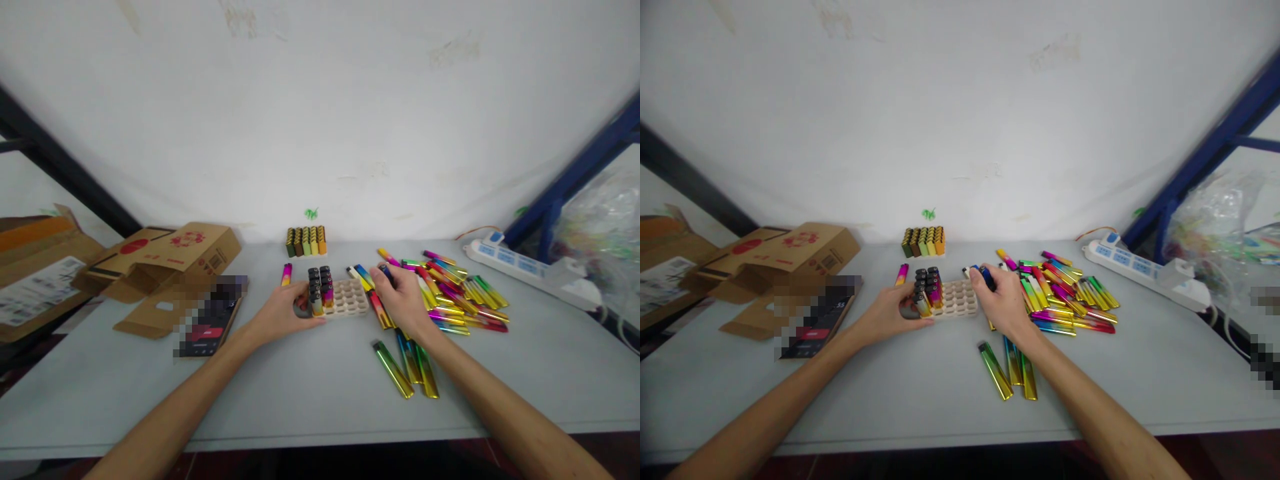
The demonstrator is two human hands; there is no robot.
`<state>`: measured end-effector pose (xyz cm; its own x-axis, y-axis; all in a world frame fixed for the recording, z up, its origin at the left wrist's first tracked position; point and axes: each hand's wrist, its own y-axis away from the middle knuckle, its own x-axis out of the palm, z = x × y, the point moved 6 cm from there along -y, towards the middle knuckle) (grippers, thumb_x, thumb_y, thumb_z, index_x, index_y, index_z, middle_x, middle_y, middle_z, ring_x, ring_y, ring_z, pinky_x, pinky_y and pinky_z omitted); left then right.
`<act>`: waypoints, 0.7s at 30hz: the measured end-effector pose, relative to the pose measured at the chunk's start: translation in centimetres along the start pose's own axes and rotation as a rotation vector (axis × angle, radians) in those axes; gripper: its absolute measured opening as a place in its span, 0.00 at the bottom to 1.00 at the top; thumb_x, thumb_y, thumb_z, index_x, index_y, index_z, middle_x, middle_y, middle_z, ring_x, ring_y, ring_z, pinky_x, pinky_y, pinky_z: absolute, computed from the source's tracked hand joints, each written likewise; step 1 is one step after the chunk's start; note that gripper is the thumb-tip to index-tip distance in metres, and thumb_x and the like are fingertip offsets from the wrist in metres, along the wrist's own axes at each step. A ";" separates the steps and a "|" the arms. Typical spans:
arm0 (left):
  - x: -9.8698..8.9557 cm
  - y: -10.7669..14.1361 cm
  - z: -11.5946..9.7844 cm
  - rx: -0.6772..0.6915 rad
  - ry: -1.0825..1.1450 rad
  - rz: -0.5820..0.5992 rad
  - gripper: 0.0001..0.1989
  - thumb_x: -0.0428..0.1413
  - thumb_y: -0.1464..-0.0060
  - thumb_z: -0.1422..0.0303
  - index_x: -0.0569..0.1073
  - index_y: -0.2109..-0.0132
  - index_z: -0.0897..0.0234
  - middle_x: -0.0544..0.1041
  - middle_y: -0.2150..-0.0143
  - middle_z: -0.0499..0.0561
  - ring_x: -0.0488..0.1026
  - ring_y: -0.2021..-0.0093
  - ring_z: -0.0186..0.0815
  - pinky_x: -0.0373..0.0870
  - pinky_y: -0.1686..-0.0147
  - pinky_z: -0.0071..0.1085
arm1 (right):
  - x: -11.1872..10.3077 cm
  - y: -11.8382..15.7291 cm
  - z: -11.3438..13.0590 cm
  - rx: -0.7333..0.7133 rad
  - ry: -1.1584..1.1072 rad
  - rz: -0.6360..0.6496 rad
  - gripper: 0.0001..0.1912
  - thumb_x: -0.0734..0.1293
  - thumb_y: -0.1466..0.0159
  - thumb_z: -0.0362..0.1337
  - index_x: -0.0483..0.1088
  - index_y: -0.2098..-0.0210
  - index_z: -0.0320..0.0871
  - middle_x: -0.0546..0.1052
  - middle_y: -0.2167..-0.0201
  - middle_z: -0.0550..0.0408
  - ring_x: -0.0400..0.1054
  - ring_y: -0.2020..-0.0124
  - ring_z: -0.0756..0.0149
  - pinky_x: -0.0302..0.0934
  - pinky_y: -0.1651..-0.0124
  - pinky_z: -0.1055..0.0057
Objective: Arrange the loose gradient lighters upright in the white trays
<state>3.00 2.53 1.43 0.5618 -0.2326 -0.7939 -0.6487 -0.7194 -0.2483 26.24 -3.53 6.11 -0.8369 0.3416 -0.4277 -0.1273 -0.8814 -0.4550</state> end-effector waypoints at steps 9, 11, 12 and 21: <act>-0.1 0.0 -0.4 0.026 -0.026 -0.011 0.21 0.68 0.49 0.52 0.70 0.65 0.63 0.69 0.70 0.44 0.66 0.71 0.33 0.62 0.69 0.31 | 0.8 0.1 0.9 -0.117 0.102 0.109 0.15 0.60 0.24 0.48 0.69 0.52 0.43 0.79 0.62 0.53 0.73 0.63 0.62 0.64 0.59 0.67; -0.1 0.0 -0.4 0.034 -0.028 -0.015 0.21 0.68 0.49 0.51 0.70 0.66 0.63 0.69 0.71 0.44 0.65 0.71 0.33 0.62 0.69 0.31 | 1.3 0.2 1.2 -0.181 0.113 0.178 0.14 0.58 0.23 0.44 0.68 0.48 0.43 0.79 0.56 0.49 0.74 0.56 0.59 0.66 0.52 0.64; -0.1 0.0 -0.3 0.035 -0.028 -0.015 0.21 0.68 0.49 0.51 0.70 0.66 0.63 0.69 0.71 0.44 0.65 0.71 0.33 0.62 0.69 0.30 | 1.6 0.3 1.4 -0.219 0.113 0.205 0.13 0.57 0.23 0.42 0.68 0.47 0.43 0.79 0.54 0.47 0.74 0.53 0.58 0.66 0.49 0.63; 0.0 0.0 -0.2 0.025 -0.032 0.005 0.21 0.67 0.48 0.52 0.72 0.64 0.64 0.70 0.70 0.45 0.66 0.70 0.33 0.62 0.68 0.30 | 2.3 0.3 0.6 -0.026 -0.152 0.232 0.17 0.59 0.24 0.49 0.73 0.51 0.45 0.77 0.66 0.52 0.72 0.66 0.62 0.67 0.60 0.64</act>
<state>3.16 2.39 1.53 0.5423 -0.2152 -0.8122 -0.6641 -0.7019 -0.2575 23.97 -3.15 5.46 -0.9125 0.0770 -0.4017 0.0891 -0.9211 -0.3791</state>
